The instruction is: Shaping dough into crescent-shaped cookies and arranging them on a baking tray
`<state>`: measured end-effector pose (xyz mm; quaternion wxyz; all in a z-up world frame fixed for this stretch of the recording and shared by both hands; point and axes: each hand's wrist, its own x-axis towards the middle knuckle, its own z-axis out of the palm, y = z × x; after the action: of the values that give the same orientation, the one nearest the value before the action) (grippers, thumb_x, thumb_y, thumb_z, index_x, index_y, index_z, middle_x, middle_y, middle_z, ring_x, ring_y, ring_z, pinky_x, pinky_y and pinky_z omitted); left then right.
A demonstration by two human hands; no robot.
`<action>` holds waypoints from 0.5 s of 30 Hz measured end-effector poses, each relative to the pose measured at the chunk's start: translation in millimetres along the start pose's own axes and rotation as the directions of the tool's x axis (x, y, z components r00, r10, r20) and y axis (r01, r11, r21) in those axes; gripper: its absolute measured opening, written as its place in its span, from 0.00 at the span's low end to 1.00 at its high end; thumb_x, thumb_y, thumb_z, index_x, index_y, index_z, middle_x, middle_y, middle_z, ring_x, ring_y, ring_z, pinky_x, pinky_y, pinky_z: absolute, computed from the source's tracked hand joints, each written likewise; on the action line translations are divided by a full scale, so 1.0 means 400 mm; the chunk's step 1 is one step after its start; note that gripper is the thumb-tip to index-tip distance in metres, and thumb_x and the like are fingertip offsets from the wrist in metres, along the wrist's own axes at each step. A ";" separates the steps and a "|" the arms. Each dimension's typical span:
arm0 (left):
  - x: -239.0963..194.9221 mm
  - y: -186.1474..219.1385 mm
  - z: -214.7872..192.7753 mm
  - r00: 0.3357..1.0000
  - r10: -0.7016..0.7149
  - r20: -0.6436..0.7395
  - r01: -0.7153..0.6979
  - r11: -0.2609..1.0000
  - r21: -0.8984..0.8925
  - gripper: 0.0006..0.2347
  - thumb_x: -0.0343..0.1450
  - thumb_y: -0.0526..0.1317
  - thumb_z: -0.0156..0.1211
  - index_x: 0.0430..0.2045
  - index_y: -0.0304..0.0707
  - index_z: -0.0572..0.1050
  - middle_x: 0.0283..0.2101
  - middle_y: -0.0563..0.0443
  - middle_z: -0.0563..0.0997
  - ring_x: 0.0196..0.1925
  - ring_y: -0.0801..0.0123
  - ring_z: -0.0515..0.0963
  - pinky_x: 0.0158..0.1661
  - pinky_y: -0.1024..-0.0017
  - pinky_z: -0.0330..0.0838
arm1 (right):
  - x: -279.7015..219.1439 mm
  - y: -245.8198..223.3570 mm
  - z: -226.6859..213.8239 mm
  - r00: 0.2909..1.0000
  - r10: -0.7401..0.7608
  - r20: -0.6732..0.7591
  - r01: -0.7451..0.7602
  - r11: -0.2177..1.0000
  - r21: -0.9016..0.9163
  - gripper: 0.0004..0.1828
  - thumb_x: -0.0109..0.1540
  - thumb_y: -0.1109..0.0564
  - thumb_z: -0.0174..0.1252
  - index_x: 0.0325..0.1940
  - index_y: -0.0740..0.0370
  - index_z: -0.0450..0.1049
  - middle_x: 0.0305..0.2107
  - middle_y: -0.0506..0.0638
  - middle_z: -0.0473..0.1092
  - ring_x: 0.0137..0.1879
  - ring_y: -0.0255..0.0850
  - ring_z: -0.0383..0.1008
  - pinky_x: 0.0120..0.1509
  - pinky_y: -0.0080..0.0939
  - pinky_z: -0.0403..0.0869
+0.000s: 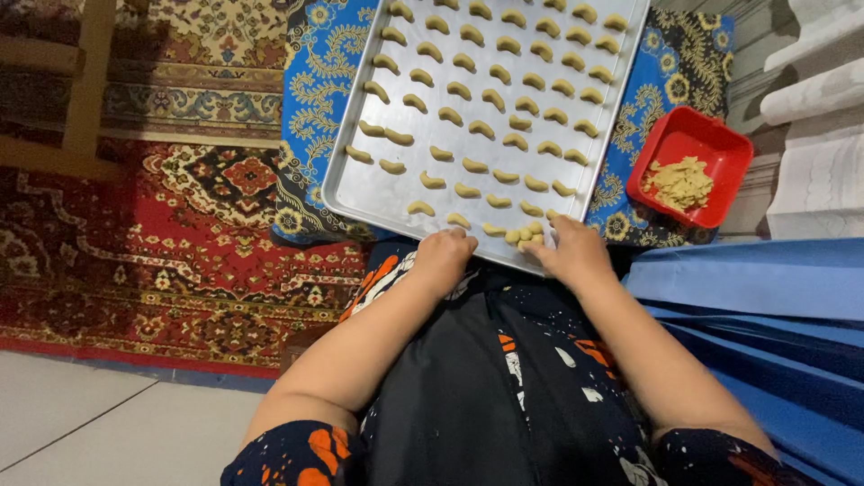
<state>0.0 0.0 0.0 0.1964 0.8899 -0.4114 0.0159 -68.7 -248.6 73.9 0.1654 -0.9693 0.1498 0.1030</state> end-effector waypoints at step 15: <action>0.009 0.073 -0.005 0.994 0.086 0.061 -0.079 0.991 -0.106 0.03 0.63 0.38 0.61 0.22 0.52 0.74 0.23 0.54 0.75 0.28 0.57 0.82 0.28 0.64 0.76 | -0.012 0.211 0.160 0.989 0.093 0.111 -0.100 0.994 0.052 0.33 0.49 0.38 0.68 0.59 0.39 0.76 0.45 0.50 0.73 0.52 0.53 0.79 0.57 0.51 0.78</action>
<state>-19.1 -19.1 12.2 0.2280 0.8608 -0.4542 -0.0265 -110.0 -301.0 -8.5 0.1958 -0.9488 0.1902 0.1588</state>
